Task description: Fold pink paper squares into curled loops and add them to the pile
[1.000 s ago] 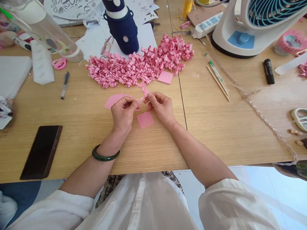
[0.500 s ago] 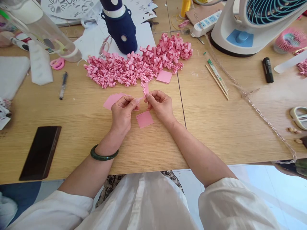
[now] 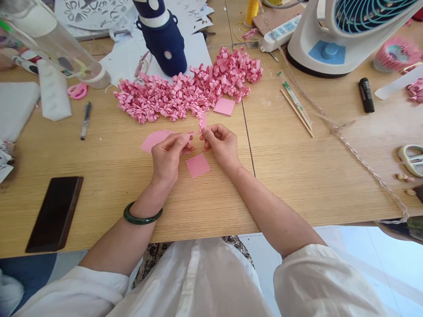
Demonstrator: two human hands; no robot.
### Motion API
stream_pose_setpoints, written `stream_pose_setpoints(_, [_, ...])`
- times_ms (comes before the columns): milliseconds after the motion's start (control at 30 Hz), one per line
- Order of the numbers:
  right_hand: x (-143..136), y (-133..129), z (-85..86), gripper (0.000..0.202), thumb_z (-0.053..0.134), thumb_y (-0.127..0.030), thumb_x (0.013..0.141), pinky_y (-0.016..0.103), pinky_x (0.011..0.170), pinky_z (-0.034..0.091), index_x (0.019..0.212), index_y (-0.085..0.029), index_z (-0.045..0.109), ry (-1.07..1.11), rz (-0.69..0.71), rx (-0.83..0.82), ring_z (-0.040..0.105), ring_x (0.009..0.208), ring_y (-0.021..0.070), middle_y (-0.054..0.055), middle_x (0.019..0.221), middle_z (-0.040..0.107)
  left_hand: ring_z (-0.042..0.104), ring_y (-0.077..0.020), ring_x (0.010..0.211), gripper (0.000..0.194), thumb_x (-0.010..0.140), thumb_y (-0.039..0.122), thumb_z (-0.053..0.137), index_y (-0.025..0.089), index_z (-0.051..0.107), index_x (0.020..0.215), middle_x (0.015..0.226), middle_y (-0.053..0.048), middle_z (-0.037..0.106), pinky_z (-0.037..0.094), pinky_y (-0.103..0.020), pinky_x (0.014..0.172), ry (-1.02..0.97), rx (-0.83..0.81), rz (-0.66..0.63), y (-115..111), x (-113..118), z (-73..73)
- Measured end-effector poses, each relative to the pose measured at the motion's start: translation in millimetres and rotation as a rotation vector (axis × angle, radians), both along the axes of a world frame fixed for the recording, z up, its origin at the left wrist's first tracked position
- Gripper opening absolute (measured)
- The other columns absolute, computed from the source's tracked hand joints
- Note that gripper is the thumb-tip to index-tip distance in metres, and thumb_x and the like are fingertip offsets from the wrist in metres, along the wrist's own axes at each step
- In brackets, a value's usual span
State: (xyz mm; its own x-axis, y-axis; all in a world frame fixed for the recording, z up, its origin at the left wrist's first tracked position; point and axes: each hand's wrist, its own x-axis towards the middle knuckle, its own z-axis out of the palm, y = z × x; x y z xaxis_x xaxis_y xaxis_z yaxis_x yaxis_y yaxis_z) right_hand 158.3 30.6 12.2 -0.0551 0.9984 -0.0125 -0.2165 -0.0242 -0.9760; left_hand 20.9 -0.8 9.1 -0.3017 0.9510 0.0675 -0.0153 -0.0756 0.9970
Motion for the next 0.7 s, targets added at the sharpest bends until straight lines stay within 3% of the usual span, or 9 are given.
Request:
stream_pose_setpoints(233, [-0.2, -1.2, 1.5, 0.034, 0.077, -0.048, 0.081, 0.022, 0.053, 0.049, 0.071, -0.019, 0.061, -0.004, 0.036, 0.008, 0.052, 0.053, 0.0070, -0.001, 0.069, 0.065, 0.063, -0.0105, 0.067, 0.015, 0.081, 0.037, 0.076, 0.022, 0.079, 0.083, 0.082, -0.001, 0.072, 0.054, -0.022, 0.061, 0.055, 0.025, 0.030, 0.4, -2.0, -1.0])
stream_pose_setpoints(700, [-1.4, -1.1, 1.4, 0.034, 0.078, -0.049, 0.079, 0.023, 0.052, 0.049, 0.071, -0.020, 0.062, -0.056, 0.084, 0.021, 0.053, 0.052, 0.0075, -0.002, 0.068, 0.065, 0.061, -0.0109, 0.065, 0.012, 0.067, 0.027, 0.082, 0.019, 0.073, 0.069, 0.068, 0.001, 0.068, 0.050, -0.023, 0.059, -0.110, -0.031, 0.062, 2.3, -0.2, 3.6])
